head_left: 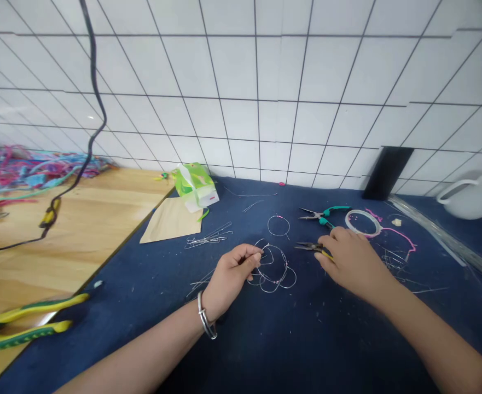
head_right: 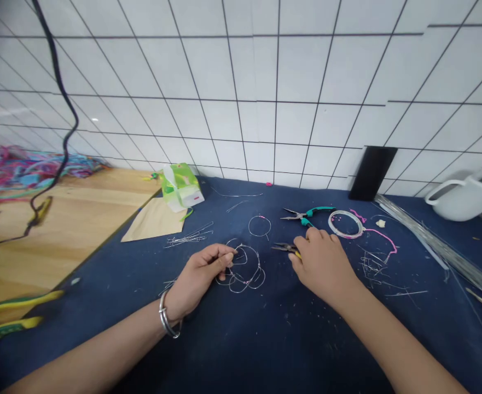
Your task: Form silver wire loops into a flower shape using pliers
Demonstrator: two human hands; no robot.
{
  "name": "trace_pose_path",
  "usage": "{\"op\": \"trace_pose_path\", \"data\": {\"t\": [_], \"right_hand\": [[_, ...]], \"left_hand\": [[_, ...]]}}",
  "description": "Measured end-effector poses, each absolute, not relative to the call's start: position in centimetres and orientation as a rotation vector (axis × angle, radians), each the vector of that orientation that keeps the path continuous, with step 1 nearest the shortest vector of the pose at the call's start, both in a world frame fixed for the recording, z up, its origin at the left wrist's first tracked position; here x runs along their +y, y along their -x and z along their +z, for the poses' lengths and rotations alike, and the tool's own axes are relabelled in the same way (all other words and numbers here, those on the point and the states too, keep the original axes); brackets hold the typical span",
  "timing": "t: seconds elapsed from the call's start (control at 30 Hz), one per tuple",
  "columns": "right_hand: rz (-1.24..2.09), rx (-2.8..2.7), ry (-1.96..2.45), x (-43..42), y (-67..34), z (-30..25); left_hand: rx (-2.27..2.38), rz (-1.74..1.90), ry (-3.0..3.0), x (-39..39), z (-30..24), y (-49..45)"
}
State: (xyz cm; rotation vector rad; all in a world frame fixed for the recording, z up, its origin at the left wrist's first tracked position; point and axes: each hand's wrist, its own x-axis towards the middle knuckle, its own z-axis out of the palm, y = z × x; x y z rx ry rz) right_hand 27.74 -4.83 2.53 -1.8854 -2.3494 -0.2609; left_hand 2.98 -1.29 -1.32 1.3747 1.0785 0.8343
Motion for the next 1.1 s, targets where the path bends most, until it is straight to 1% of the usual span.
{"op": "trace_pose_path", "data": {"t": [0.13,0.2,0.27,0.33,0.5,0.6,0.7,0.97,1.1], "right_hand": [[-0.325,-2.340,1.780,-4.7,-27.1,1.8],[-0.197,-2.288,1.682,-5.4,-25.6,2.3],[0.021,-2.268,1.586,-6.2,-24.0,2.7],[0.111,-2.230,1.573,-6.9,-22.7,2.7],[0.029,-2.155,1.651,-7.4,-21.5,1.4],[0.062,-2.096,1.662,-7.3,-21.3,0.7],[0.208,-1.997,1.671,-7.3,-21.1,0.5],[0.759,-1.653,1.620,-7.3,-20.8,1.7],[0.863,-1.576,1.623,-7.2,-20.9,1.9]], "left_hand": [[1.085,0.818,-1.394,-1.4,-1.1,-3.1],[1.096,0.809,-1.438,-1.6,-1.1,-3.2],[1.103,0.804,-1.502,-1.9,-1.1,-3.4],[1.098,0.812,-1.569,-2.4,-1.1,-3.5],[1.080,0.829,-1.696,-3.4,-0.9,-4.0],[1.070,0.812,-1.738,-3.6,-0.8,-4.1],[1.072,0.803,-1.773,-3.7,-0.9,-4.2],[1.095,0.831,-1.927,-3.6,-1.1,-4.4],[1.067,0.813,-1.804,-3.5,-1.1,-4.3]]}}
